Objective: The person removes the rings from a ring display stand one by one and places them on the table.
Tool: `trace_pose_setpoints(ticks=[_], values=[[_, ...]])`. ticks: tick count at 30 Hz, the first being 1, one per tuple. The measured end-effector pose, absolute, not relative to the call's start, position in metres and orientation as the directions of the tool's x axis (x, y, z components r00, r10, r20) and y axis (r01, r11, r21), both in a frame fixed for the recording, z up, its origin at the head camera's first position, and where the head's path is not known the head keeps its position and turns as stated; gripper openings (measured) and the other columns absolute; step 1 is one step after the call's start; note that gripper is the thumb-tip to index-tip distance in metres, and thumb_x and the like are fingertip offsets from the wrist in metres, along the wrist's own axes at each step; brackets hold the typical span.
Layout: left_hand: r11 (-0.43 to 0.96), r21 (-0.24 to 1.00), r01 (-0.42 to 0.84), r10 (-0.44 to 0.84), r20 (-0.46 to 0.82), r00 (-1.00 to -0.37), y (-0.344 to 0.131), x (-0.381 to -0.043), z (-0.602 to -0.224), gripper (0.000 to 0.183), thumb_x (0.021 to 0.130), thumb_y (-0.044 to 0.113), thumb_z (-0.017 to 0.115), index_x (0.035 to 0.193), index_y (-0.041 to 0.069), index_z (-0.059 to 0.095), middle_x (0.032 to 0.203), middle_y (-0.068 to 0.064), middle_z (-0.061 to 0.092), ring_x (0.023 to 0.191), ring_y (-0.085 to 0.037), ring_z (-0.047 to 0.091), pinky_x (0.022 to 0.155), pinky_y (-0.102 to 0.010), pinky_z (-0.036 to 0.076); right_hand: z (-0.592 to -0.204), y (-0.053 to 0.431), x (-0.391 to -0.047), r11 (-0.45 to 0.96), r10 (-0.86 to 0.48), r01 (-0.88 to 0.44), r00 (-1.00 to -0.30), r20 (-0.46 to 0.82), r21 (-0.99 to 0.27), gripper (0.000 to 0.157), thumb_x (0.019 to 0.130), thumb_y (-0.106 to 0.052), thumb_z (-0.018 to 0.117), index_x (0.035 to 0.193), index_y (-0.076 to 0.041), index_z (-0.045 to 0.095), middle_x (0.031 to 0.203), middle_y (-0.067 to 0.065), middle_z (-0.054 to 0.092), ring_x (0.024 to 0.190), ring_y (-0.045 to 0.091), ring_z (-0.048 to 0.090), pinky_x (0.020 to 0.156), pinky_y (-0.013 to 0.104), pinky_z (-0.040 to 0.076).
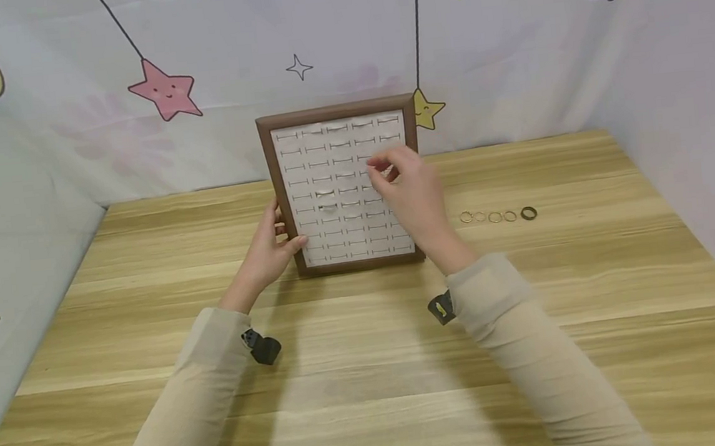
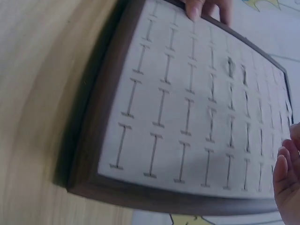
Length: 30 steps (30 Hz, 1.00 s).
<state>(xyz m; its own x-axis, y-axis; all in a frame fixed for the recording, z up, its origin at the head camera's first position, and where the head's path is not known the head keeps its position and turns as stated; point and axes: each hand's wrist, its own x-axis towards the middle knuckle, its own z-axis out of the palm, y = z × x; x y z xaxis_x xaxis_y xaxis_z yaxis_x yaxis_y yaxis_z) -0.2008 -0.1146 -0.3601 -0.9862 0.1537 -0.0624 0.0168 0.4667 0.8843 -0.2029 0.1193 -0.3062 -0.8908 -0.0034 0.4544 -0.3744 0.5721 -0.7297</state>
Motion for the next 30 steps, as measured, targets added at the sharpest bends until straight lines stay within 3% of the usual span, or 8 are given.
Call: trace_pose_setpoints(ticks=[7, 19, 30], values=[[0.463, 0.886, 0.026, 0.152, -0.051, -0.987, -0.114, -0.201, -0.36, 0.08, 0.092, -0.002, 0.058, 0.154, 0.009, 0.008, 0.137, -0.021, 0.038, 0.124, -0.033, 0.046, 0.109, -0.04, 0.045, -0.316, 0.096, -0.196, 0.636, -0.168, -0.451, -0.873, 0.459, -0.626, 0.016, 0.091, -0.01, 0.063, 0.102, -0.001, 0.069, 0.1, 0.014, 0.069, 0.086, 0.024, 0.063, 0.075, 0.034, 0.057], [0.457, 0.889, 0.038, 0.154, -0.037, -0.987, -0.114, -0.201, -0.361, 0.08, 0.092, -0.002, 0.058, 0.154, 0.008, 0.008, 0.136, -0.022, 0.038, 0.124, -0.035, 0.046, 0.109, -0.042, 0.045, -0.328, 0.074, -0.197, 0.685, -0.259, -0.48, -0.864, 0.432, -0.548, 0.014, 0.088, -0.008, 0.066, 0.101, -0.002, 0.07, 0.104, 0.012, 0.07, 0.092, 0.023, 0.066, 0.084, 0.032, 0.058], [0.461, 0.886, 0.049, 0.166, -0.032, -0.986, -0.115, -0.2, -0.36, 0.08, 0.092, -0.001, 0.057, 0.154, 0.008, 0.007, 0.137, -0.023, 0.037, 0.124, -0.035, 0.046, 0.108, -0.042, 0.045, -0.336, 0.065, -0.198, 0.724, -0.286, -0.486, -0.857, 0.429, -0.489, 0.013, 0.089, -0.009, 0.065, 0.1, -0.004, 0.071, 0.101, 0.008, 0.067, 0.092, 0.021, 0.063, 0.081, 0.027, 0.057]])
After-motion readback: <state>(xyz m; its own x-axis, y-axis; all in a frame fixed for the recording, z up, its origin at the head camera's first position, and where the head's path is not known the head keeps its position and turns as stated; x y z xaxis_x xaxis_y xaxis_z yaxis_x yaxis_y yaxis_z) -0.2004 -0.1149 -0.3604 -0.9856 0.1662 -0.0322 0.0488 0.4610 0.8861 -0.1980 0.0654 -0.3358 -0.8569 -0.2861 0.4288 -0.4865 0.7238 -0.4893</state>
